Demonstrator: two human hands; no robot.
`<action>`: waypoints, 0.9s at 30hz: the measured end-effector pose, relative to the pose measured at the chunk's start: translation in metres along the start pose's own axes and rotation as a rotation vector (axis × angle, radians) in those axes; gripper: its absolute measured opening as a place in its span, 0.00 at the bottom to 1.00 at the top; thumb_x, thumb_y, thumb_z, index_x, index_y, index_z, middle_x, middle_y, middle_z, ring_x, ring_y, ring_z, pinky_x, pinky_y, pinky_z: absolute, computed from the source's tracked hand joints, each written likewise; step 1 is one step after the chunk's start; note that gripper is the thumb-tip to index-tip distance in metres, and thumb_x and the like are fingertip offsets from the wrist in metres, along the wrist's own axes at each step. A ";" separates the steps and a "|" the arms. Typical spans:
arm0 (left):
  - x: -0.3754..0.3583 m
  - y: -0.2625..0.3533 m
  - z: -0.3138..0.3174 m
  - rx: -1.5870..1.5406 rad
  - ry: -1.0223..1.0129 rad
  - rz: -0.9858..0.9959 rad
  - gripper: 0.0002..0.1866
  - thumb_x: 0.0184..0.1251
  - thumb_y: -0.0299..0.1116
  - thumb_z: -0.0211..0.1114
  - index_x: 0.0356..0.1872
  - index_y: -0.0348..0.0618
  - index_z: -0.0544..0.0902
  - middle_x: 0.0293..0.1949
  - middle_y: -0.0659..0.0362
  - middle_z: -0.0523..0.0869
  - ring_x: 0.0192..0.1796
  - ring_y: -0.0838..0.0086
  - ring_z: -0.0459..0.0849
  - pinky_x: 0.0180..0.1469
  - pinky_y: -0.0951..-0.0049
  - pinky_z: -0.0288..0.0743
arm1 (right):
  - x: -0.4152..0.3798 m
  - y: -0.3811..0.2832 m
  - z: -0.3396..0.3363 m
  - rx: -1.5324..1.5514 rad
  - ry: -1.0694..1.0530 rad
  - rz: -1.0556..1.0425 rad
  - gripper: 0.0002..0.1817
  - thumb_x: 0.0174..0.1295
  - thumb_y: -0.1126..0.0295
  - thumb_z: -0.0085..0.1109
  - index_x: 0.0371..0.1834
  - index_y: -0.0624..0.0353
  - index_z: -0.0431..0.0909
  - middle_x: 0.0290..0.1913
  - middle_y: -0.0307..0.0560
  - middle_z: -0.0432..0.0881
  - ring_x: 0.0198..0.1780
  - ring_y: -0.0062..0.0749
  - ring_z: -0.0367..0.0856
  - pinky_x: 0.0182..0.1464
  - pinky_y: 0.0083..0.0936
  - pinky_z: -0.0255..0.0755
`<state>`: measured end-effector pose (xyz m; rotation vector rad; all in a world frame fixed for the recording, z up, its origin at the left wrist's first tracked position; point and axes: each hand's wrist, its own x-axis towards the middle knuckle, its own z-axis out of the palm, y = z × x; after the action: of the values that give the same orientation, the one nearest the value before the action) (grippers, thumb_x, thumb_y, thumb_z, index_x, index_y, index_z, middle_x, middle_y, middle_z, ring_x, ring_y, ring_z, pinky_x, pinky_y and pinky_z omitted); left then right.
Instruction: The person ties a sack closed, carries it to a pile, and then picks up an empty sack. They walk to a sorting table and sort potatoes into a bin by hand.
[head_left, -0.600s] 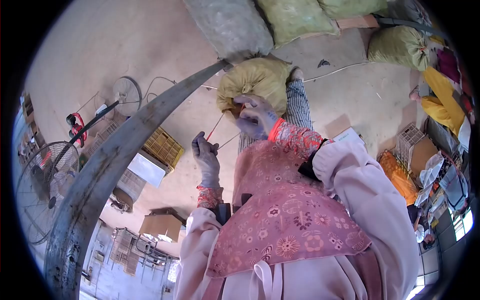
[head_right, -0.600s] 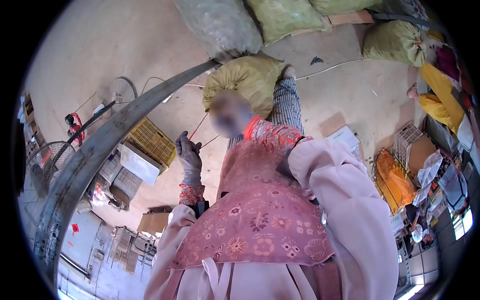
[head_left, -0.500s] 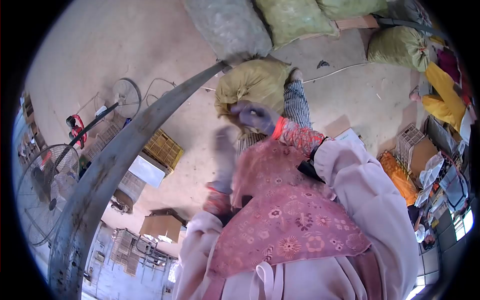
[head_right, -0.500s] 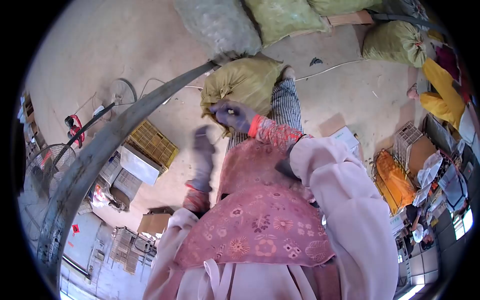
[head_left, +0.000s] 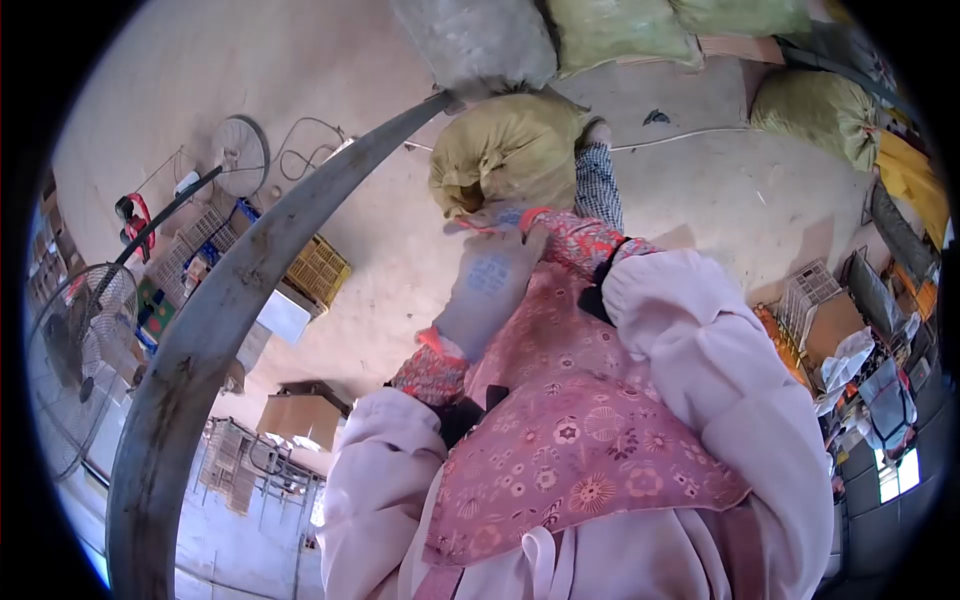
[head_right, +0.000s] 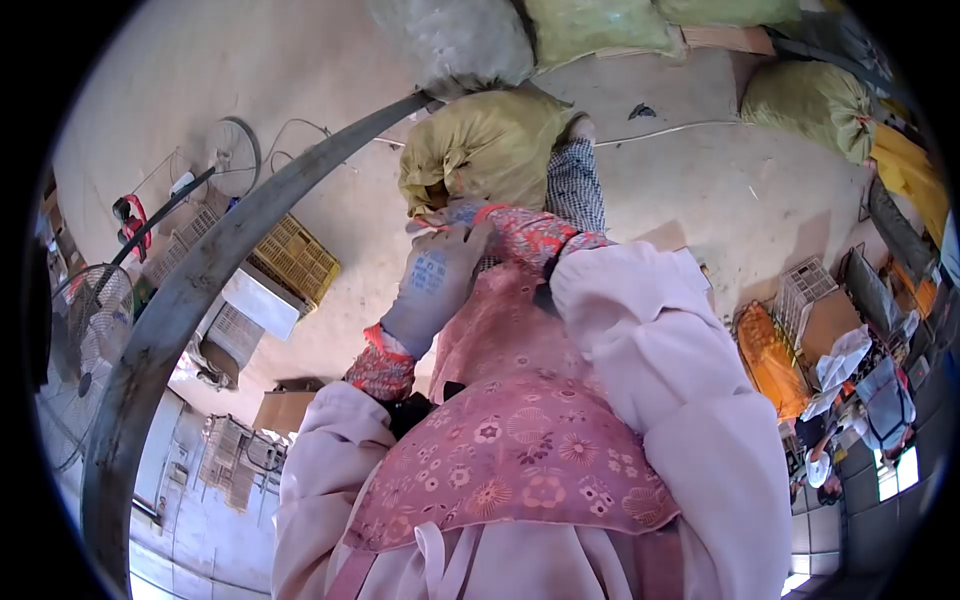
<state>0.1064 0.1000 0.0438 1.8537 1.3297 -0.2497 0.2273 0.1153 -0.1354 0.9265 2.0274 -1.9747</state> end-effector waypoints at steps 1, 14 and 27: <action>0.003 -0.005 0.002 0.042 0.082 0.012 0.24 0.62 0.29 0.61 0.61 0.44 0.72 0.43 0.49 0.83 0.41 0.51 0.84 0.44 0.53 0.75 | 0.005 0.002 0.002 0.102 -0.009 0.024 0.29 0.66 0.50 0.57 0.64 0.55 0.71 0.45 0.50 0.84 0.44 0.35 0.81 0.55 0.29 0.69; 0.004 -0.095 0.077 -0.822 0.299 -0.266 0.22 0.65 0.31 0.69 0.57 0.36 0.77 0.49 0.52 0.85 0.52 0.68 0.83 0.56 0.68 0.76 | 0.015 -0.003 0.005 1.013 -0.128 0.121 0.26 0.76 0.47 0.46 0.50 0.60 0.82 0.41 0.38 0.83 0.42 0.18 0.77 0.45 0.20 0.74; -0.025 -0.080 0.115 -1.307 0.651 -0.306 0.10 0.70 0.25 0.62 0.48 0.35 0.77 0.41 0.62 0.81 0.40 0.81 0.78 0.42 0.79 0.74 | 0.008 -0.010 -0.008 0.609 0.149 -0.201 0.17 0.72 0.55 0.55 0.42 0.57 0.86 0.33 0.40 0.85 0.31 0.23 0.82 0.36 0.23 0.75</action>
<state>0.0601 0.0090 -0.0561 0.5929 1.5758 0.9439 0.2181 0.1261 -0.1301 1.0264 1.6510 -2.7930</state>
